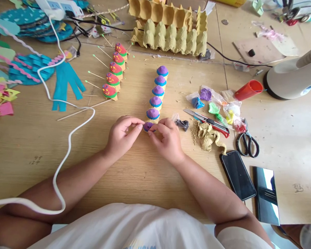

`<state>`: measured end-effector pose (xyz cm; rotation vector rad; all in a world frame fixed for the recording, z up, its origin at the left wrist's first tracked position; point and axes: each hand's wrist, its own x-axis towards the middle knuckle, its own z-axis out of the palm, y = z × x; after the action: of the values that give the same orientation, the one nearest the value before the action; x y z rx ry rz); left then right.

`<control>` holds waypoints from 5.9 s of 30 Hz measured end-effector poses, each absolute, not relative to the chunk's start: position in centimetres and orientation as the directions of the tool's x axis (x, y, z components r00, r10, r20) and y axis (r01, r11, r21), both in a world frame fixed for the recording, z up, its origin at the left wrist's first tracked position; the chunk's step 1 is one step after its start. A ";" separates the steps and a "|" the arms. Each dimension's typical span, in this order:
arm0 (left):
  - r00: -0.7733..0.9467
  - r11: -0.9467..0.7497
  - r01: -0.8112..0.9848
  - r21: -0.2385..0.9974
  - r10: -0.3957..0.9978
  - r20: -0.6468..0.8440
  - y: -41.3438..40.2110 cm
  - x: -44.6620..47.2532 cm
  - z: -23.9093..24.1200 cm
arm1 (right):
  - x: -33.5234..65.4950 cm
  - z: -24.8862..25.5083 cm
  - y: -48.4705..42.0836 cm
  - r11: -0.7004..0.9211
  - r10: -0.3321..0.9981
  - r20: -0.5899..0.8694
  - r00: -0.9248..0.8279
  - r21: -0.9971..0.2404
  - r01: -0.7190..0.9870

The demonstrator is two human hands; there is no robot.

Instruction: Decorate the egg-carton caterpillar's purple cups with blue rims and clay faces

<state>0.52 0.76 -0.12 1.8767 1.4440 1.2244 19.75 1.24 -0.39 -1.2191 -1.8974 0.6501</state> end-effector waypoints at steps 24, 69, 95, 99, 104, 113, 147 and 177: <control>0.155 -0.404 0.562 0.722 0.909 0.388 0.8 0.6 -0.5 | 19.6 -0.2 0.9 0.412 0.909 0.348 -0.228 -0.679 0.607; 0.093 -0.336 0.528 0.780 0.936 0.340 0.9 0.6 -0.5 | 19.9 -0.1 1.0 0.367 0.930 0.319 -0.185 -0.760 0.536; 0.114 -0.336 0.520 0.785 0.939 0.326 0.9 0.5 -0.6 | 20.3 -1.7 1.6 0.427 0.902 0.344 -0.260 -0.624 0.654; 0.113 -0.319 0.532 0.785 0.945 0.307 0.9 0.5 -0.5 | 20.3 -1.6 1.6 0.420 0.906 0.339 -0.254 -0.640 0.643; 0.105 -0.317 0.527 0.789 0.945 0.310 0.8 0.5 -0.4 | 20.2 -1.4 1.5 0.433 0.900 0.359 -0.248 -0.663 0.610; 0.131 -0.371 0.519 0.770 0.925 0.358 1.0 0.5 -0.6 | 20.2 -1.4 1.5 0.439 0.897 0.376 -0.233 -0.686 0.580; 0.115 -0.338 0.508 0.792 0.938 0.326 1.0 0.5 -0.7 | 20.1 -0.9 1.3 0.409 0.912 0.335 -0.236 -0.698 0.588; 0.140 -0.327 0.473 0.818 0.945 0.296 1.0 0.6 -0.4 | 19.9 -1.0 1.2 0.401 0.916 0.284 -0.283 -0.610 0.684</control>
<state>0.65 0.95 -0.35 1.8738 1.3562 1.1150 19.91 1.23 -1.03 -1.3589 -2.0593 0.4993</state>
